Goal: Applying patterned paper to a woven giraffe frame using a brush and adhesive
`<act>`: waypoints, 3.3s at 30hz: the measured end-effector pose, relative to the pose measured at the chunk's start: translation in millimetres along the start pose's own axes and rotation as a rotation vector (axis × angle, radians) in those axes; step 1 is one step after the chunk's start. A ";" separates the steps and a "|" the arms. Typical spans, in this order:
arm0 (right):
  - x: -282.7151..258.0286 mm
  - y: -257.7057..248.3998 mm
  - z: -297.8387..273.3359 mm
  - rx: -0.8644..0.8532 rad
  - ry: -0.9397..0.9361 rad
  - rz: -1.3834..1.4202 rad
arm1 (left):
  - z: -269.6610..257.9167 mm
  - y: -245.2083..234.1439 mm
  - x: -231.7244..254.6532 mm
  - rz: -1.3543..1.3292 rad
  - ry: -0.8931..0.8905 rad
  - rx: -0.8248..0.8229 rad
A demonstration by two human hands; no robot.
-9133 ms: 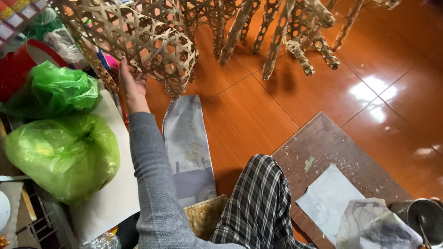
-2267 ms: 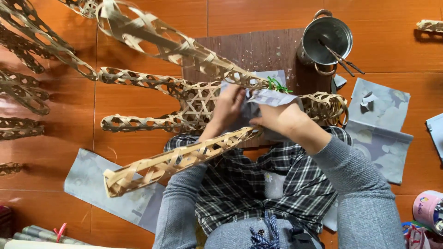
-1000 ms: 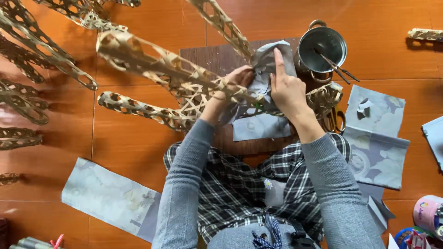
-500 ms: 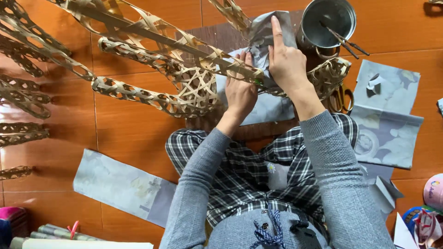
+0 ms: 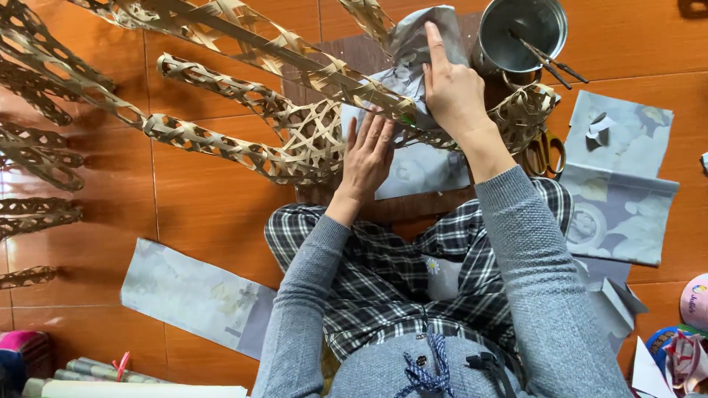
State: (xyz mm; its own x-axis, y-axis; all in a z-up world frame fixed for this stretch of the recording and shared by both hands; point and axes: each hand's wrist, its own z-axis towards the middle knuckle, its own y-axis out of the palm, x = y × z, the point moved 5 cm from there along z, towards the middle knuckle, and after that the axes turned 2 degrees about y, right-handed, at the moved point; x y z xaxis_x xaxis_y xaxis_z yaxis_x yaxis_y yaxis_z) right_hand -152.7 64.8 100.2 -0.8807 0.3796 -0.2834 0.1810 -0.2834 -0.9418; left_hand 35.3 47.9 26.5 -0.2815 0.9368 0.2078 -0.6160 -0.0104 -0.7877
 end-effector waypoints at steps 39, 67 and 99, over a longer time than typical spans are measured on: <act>-22.0 -15.2 -60.9 0.042 -0.064 0.096 | -47.9 -19.8 -5.6 -0.287 -0.456 0.074; 17.9 -33.4 -100.7 0.236 0.220 0.737 | -20.6 62.9 -66.5 -0.292 0.042 -0.165; 55.4 17.3 -116.1 0.282 0.382 0.718 | 68.7 10.3 2.1 -0.963 -0.435 -0.590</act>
State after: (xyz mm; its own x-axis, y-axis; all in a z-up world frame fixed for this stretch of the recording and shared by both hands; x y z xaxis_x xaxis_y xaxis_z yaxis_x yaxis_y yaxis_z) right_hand -147.6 183.1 47.2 -0.3777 0.2805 -0.8824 0.4779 -0.7572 -0.4452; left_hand -22.2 25.7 58.7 -0.1858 0.2759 0.9430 -0.3112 0.8938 -0.3228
